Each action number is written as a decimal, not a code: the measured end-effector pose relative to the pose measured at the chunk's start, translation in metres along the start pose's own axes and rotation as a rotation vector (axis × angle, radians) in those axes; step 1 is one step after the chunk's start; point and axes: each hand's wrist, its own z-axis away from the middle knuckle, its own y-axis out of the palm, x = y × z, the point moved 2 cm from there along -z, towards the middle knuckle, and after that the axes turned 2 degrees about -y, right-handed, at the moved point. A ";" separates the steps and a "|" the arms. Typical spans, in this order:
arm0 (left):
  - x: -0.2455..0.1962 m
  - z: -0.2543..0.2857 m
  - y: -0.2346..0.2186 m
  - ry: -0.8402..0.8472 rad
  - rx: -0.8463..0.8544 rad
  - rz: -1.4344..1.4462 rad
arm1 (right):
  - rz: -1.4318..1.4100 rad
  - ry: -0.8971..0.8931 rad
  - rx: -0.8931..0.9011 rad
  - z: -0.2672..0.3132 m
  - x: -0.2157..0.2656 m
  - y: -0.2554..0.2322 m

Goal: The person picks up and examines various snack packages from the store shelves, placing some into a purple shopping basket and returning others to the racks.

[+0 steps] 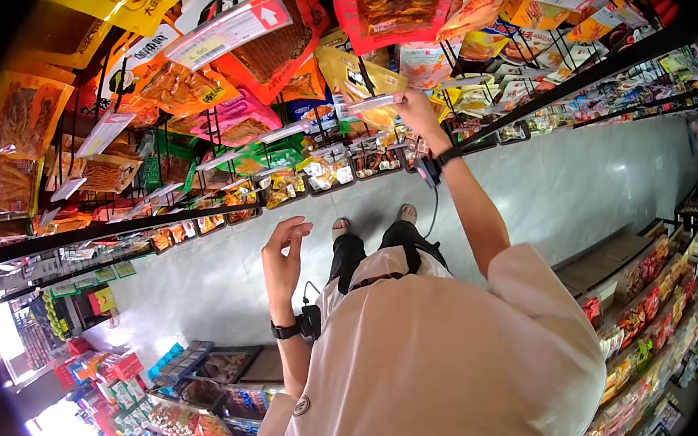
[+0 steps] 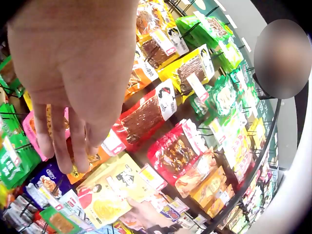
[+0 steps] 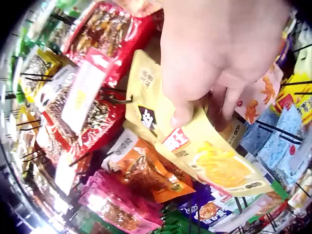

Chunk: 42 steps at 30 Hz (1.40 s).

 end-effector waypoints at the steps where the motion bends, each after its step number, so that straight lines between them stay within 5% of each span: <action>1: -0.001 -0.004 -0.001 0.008 0.009 0.003 | -0.032 0.039 0.034 0.017 0.006 -0.004; 9: 0.000 -0.043 -0.006 0.123 0.158 -0.033 | 0.130 0.067 -0.003 0.139 0.111 -0.060; 12: -0.001 -0.057 -0.002 0.187 0.287 -0.038 | 0.254 -0.078 0.029 0.176 0.133 -0.065; 17: 0.003 -0.074 0.015 0.233 0.486 -0.029 | -0.039 0.252 0.095 0.219 0.193 -0.078; 19: -0.002 -0.071 0.025 0.365 0.612 -0.035 | -0.476 0.306 -0.155 0.231 0.211 -0.078; 21: -0.005 -0.063 0.031 0.297 0.748 -0.032 | -0.431 0.335 -0.206 0.240 0.208 -0.077; 23: -0.029 -0.050 0.026 0.114 0.897 0.315 | -0.702 0.450 -0.463 0.238 0.206 -0.059; 26: -0.046 -0.032 0.017 0.115 0.885 0.520 | -0.671 0.527 -0.531 0.244 0.199 -0.036; 27: -0.040 -0.035 0.012 0.108 0.893 0.520 | -0.668 0.558 -0.557 0.250 0.190 -0.029; 29: -0.030 -0.043 0.002 0.504 1.059 0.081 | -0.654 0.563 -0.548 0.259 0.182 -0.019; 30: -0.027 -0.038 -0.005 0.385 1.092 0.102 | -0.668 0.626 -0.621 0.264 0.183 -0.009; 37: -0.010 -0.033 -0.018 0.428 0.779 -0.019 | -0.520 0.691 -0.562 0.273 0.179 0.033; 39: -0.007 -0.031 -0.023 0.433 0.731 0.008 | -0.140 0.567 -0.250 0.271 0.190 0.036; 42: 0.006 -0.030 -0.024 0.432 0.661 0.025 | -0.048 0.550 -0.146 0.272 0.182 0.045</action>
